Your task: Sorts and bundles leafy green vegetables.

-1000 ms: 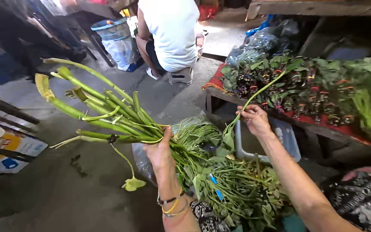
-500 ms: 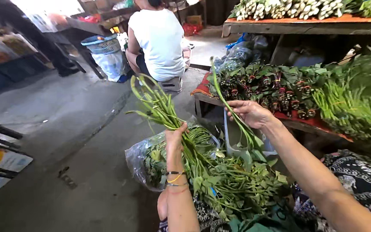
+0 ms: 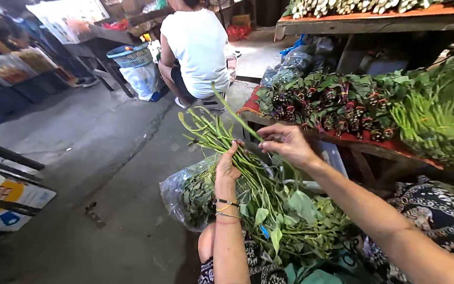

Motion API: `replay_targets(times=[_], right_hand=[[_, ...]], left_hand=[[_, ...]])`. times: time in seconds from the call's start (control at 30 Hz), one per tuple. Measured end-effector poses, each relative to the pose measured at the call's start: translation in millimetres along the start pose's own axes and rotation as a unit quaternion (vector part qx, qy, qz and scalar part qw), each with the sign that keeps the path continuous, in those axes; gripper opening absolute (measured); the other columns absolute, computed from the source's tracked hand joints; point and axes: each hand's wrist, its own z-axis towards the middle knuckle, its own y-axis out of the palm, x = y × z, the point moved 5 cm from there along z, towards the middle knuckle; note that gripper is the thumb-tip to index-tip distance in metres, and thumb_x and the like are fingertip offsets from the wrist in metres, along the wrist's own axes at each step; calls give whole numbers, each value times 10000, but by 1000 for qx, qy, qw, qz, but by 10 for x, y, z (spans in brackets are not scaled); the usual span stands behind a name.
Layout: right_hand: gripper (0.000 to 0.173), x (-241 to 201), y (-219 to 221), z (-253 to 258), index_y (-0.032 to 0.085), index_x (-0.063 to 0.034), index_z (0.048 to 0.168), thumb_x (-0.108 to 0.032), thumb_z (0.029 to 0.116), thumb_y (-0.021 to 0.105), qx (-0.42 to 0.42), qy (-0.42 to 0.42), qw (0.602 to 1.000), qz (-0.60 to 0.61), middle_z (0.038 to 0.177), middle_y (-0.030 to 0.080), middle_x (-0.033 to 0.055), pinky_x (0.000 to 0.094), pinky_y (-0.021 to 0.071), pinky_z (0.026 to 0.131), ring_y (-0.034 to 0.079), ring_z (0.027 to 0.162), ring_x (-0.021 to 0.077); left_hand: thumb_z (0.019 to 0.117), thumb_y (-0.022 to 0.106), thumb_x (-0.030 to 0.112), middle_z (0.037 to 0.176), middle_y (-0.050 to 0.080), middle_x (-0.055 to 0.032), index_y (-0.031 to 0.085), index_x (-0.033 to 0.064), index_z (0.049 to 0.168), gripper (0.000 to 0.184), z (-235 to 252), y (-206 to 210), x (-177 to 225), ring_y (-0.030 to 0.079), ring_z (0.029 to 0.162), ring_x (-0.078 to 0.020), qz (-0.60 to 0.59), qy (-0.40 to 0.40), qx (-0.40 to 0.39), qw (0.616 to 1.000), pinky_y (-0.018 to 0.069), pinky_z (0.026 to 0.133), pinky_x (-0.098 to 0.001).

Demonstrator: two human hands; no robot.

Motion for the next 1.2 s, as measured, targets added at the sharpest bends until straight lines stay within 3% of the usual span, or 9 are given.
replay_targets(times=[0.13,0.27,0.33,0.5,0.63,0.73,0.83,1.03,1.2], right_hand=[[247,412,278,-1,740,-25,1124,2,879,727,-19,59,998,-10,1061,734,87,325,602,838,708,911,140],[245,454,295,25,753,-26,1102,34,865,733,-10,66,998,2,1051,731,76,290,601,825,702,889,110],[252,458,296,57,751,-19,1092,58,852,747,-27,79,996,13,1034,736,75,295,601,826,702,880,113],[262,474,275,107,739,24,1055,130,816,736,-75,120,985,101,957,727,90,301,604,778,688,807,132],[142,434,175,76,769,-39,1052,-21,919,722,-63,77,994,-49,1044,712,70,319,578,815,674,893,132],[138,357,134,62,770,-72,1042,-36,940,684,-13,-9,992,-123,1053,683,72,311,573,793,658,884,131],[157,277,116,68,761,-61,1054,-9,946,659,-5,-37,992,-117,1034,692,70,285,583,782,670,855,114],[146,192,-77,-145,721,-42,1069,-18,960,626,27,-16,998,-53,927,736,42,265,613,694,696,723,97],[152,480,-46,-451,708,-9,1064,-40,976,589,-43,110,991,-61,949,747,57,275,627,707,722,741,107]], left_hand=[[1068,505,186,894,706,-107,662,65,1039,200,-56,67,-20,708,796,-203,-17,6,-27,999,621,731,-387],[1016,564,54,923,704,-104,662,52,1062,109,-58,17,19,703,811,-202,-2,13,-2,1000,616,737,-377],[955,573,-52,920,704,-104,666,58,1051,173,-62,10,24,704,799,-204,2,10,-12,1000,615,724,-373],[898,568,-72,909,705,-101,667,73,1014,211,-89,47,18,708,780,-207,-16,-6,-53,998,621,697,-371],[945,593,-55,939,721,-133,655,22,1030,130,-82,88,2,710,811,-219,58,30,24,998,610,736,-374],[857,709,-109,973,724,-157,622,-12,1154,324,-49,92,16,713,849,-236,136,97,58,984,610,768,-400],[822,726,-132,977,710,-148,579,-7,1196,421,-70,102,21,707,835,-221,167,108,80,977,612,749,-385],[821,749,-103,853,727,-183,612,-69,1110,322,-136,-1,153,708,687,-234,153,115,162,968,608,648,-367],[832,759,-90,864,716,-165,562,-60,1177,399,-162,-47,223,703,698,-206,185,149,190,952,601,653,-344]])
